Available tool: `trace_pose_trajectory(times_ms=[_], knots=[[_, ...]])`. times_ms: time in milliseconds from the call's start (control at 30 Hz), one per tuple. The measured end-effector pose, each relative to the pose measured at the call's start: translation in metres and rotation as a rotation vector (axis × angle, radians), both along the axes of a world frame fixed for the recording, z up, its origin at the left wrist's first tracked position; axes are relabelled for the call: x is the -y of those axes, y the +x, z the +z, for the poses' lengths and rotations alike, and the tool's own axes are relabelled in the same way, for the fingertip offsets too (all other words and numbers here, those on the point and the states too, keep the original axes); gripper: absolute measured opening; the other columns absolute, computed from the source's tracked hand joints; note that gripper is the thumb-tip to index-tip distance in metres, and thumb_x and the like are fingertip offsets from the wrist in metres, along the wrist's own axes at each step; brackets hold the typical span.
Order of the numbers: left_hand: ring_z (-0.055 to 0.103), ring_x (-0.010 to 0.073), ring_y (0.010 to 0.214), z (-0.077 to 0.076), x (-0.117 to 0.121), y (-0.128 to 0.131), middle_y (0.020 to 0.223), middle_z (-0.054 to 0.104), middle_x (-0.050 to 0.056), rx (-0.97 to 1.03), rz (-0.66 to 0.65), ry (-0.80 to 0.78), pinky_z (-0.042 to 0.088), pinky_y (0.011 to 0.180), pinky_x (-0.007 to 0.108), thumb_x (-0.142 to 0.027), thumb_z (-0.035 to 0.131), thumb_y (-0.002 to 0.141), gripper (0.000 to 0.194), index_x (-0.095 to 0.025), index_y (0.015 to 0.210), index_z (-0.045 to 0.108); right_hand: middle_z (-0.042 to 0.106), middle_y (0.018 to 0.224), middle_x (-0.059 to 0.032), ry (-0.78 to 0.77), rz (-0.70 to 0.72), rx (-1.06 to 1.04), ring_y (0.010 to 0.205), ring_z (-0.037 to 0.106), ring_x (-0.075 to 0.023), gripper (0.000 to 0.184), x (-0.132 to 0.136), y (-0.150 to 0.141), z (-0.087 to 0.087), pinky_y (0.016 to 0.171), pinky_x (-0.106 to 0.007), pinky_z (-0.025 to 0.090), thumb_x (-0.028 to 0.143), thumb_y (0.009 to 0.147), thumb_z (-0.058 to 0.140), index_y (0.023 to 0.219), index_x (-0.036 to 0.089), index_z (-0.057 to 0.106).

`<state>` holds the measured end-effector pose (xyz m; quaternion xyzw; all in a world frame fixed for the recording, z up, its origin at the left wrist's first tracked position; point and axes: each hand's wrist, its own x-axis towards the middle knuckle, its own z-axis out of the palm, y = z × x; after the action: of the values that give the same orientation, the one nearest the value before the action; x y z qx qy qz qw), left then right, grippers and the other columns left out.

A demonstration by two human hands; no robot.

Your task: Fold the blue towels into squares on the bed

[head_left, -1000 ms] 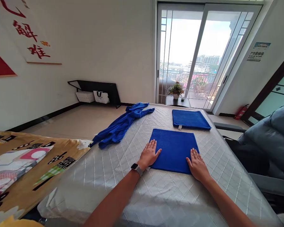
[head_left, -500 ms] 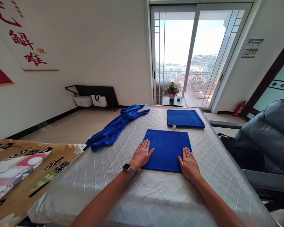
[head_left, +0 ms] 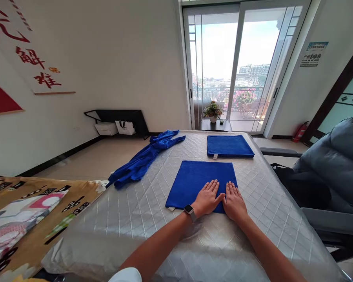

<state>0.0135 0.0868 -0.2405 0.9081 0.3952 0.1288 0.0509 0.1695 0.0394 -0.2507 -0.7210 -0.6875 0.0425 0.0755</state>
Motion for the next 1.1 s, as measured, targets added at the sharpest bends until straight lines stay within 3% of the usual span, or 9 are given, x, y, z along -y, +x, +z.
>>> trace_pose_trajectory(times_ms=[233, 367, 567, 767, 967, 1100], knots=[[0.022, 0.0263, 0.155, 0.001, -0.014, -0.123, 0.166, 0.026, 0.017, -0.097, 0.349, -0.046, 0.021, 0.127, 0.044, -0.066, 0.015, 0.103, 0.084, -0.005, 0.159, 0.030, 0.018, 0.168, -0.0152, -0.004, -0.011, 0.002, 0.157, 0.014, -0.0240, 0.072, -0.002, -0.001, -0.001, 0.127, -0.039, 0.009, 0.047, 0.104, 0.023, 0.160, 0.001, 0.024], [0.022, 0.0265, 0.155, -0.006, -0.008, -0.163, 0.167, 0.023, 0.017, -0.085, 0.444, -0.021, 0.022, 0.126, 0.043, -0.067, 0.015, 0.102, 0.084, -0.006, 0.160, 0.026, 0.018, 0.168, -0.0152, -0.014, -0.013, 0.055, 0.157, 0.014, -0.0244, 0.073, -0.002, 0.001, -0.004, 0.127, -0.038, 0.009, 0.046, 0.103, 0.023, 0.160, 0.001, 0.023], [0.022, 0.0269, 0.155, -0.006, -0.002, -0.163, 0.166, 0.024, 0.017, -0.062, 0.463, -0.021, 0.021, 0.126, 0.044, -0.067, 0.017, 0.102, 0.084, -0.006, 0.160, 0.025, 0.019, 0.168, -0.0158, -0.095, 0.003, 0.083, 0.156, 0.016, -0.0260, 0.071, -0.015, 0.007, 0.000, 0.127, -0.041, 0.011, 0.042, 0.102, 0.023, 0.160, 0.000, 0.024], [0.025, 0.0275, 0.154, -0.007, 0.000, -0.162, 0.166, 0.027, 0.017, -0.054, 0.464, -0.008, 0.022, 0.126, 0.044, -0.067, 0.019, 0.102, 0.083, -0.007, 0.161, 0.026, 0.021, 0.167, -0.0206, -0.069, -0.053, 0.020, 0.156, 0.019, -0.0270, 0.071, -0.065, 0.007, 0.018, 0.125, -0.039, 0.015, 0.040, 0.103, 0.019, 0.159, -0.004, 0.024], [0.032, 0.0299, 0.152, 0.001, -0.007, -0.165, 0.162, 0.033, 0.020, -0.153, 0.484, -0.006, 0.024, 0.125, 0.045, -0.071, 0.014, 0.100, 0.090, -0.003, 0.157, 0.034, 0.021, 0.168, -0.0183, 0.002, -0.078, 0.024, 0.156, 0.016, -0.0258, 0.074, -0.090, 0.012, 0.001, 0.126, -0.037, 0.009, 0.046, 0.104, 0.021, 0.159, -0.002, 0.023], [0.040, 0.0345, 0.147, 0.018, -0.026, -0.130, 0.155, 0.046, 0.022, -0.173, 0.542, 0.057, 0.029, 0.122, 0.049, -0.070, 0.017, 0.100, 0.089, -0.004, 0.152, 0.043, 0.021, 0.168, -0.0175, 0.013, -0.079, 0.038, 0.156, 0.016, -0.0254, 0.075, -0.091, 0.013, -0.005, 0.126, -0.037, 0.010, 0.048, 0.104, 0.019, 0.160, -0.001, 0.023]])
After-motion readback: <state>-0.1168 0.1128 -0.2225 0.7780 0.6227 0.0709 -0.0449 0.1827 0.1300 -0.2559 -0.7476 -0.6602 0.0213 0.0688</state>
